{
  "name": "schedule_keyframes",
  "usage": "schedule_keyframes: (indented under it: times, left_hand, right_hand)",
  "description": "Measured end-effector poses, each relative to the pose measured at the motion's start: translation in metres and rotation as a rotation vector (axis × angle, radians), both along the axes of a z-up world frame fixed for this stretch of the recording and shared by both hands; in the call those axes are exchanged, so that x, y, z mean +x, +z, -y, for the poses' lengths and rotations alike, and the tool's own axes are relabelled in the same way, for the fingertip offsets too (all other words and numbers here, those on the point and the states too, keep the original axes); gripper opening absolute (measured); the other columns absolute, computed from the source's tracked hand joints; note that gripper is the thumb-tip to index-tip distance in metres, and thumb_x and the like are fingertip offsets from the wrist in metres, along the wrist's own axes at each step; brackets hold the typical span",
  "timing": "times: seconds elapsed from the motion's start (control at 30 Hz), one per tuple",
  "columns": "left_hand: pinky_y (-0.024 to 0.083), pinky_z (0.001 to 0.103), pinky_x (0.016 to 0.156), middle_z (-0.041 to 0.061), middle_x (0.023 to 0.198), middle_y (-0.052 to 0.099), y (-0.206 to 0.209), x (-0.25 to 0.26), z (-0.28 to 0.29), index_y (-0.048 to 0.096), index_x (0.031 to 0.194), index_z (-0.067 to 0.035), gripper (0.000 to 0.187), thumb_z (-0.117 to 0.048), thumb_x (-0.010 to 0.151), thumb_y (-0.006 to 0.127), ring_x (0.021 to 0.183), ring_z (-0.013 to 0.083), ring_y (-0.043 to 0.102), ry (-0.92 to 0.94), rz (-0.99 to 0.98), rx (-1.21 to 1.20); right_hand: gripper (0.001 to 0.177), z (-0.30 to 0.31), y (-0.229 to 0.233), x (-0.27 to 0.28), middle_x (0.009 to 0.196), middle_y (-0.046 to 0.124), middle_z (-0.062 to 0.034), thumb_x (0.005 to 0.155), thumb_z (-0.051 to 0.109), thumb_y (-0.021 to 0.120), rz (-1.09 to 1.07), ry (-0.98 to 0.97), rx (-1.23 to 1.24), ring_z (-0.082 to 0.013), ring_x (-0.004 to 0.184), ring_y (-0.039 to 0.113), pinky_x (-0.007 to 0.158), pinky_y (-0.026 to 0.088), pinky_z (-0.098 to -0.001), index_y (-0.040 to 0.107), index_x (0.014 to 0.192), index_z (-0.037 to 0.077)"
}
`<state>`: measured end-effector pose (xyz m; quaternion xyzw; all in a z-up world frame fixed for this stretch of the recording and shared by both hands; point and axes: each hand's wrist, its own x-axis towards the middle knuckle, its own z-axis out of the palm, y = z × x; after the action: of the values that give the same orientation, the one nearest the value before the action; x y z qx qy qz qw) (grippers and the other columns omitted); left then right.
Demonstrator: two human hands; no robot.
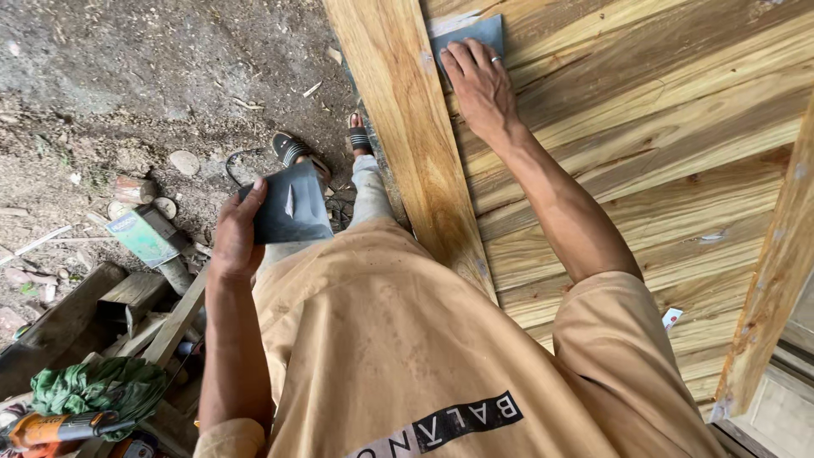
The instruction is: The person uses a sanding block to smooth the surface of a large wooden board. They apply a white substance from a tube onto the sanding block and spread it across the wood while sanding. The person moves along the length of the board to work on different sections.
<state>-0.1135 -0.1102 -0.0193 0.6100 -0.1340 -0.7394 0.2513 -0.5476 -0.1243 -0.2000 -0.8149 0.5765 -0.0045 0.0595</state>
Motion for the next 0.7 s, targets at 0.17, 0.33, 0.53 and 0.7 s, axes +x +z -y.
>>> schedule_keyframes:
  times: [0.17, 0.33, 0.53, 0.7]
  left_hand:
    - [0.057, 0.028, 0.080, 0.005, 0.098, 0.071, 0.003, -0.046, 0.061, 0.067, 0.113, 0.000, 0.033, -0.030, 0.106, 0.056, 0.083, 0.0123, 0.066, -0.217, -0.026, -0.067]
    - [0.056, 0.025, 0.079, 0.004, 0.086, 0.074, 0.028, -0.102, 0.098, 0.069, 0.109, -0.004, 0.048, -0.048, 0.103, 0.051, 0.079, 0.0117, 0.070, -0.666, 0.105, -0.193]
    - [0.057, 0.033, 0.074, 0.001, 0.088, 0.077, 0.043, -0.151, 0.104, 0.075, 0.108, -0.002, 0.057, -0.054, 0.103, 0.053, 0.076, 0.0118, 0.071, -0.888, -0.013, -0.364]
    - [0.052, 0.041, 0.071, 0.012, 0.089, 0.070, 0.031, -0.155, 0.098, 0.073, 0.111, 0.007, 0.061, -0.051, 0.104, 0.054, 0.077, 0.0206, 0.062, -0.691, 0.054, -0.309]
  right_hand:
    - [0.043, 0.023, 0.088, -0.010, 0.129, 0.066, -0.0123, 0.086, -0.005, 0.069, 0.219, -0.011, 0.239, -0.0279, 0.120, 0.060, 0.101, 0.051, -0.0445, 0.068, 0.129, 0.002]
    - [0.029, 0.024, 0.222, 0.025, 0.120, 0.072, -0.0037, 0.098, -0.001, 0.062, 0.688, -0.008, 0.295, -0.0166, 0.094, 0.066, 0.075, 0.054, -0.0326, 0.072, 0.124, 0.005]
    - [0.037, 0.006, 0.278, 0.045, 0.122, 0.074, -0.0010, 0.086, -0.006, 0.071, 0.385, 0.389, -0.086, -0.0183, 0.117, 0.067, 0.100, 0.060, -0.0358, 0.075, 0.118, 0.012]
    - [0.039, -0.007, 0.250, 0.044, 0.118, 0.075, -0.0006, 0.081, -0.007, 0.068, 0.501, 0.277, 0.019, -0.0185, 0.112, 0.068, 0.085, 0.060, -0.0323, 0.079, 0.114, 0.010]
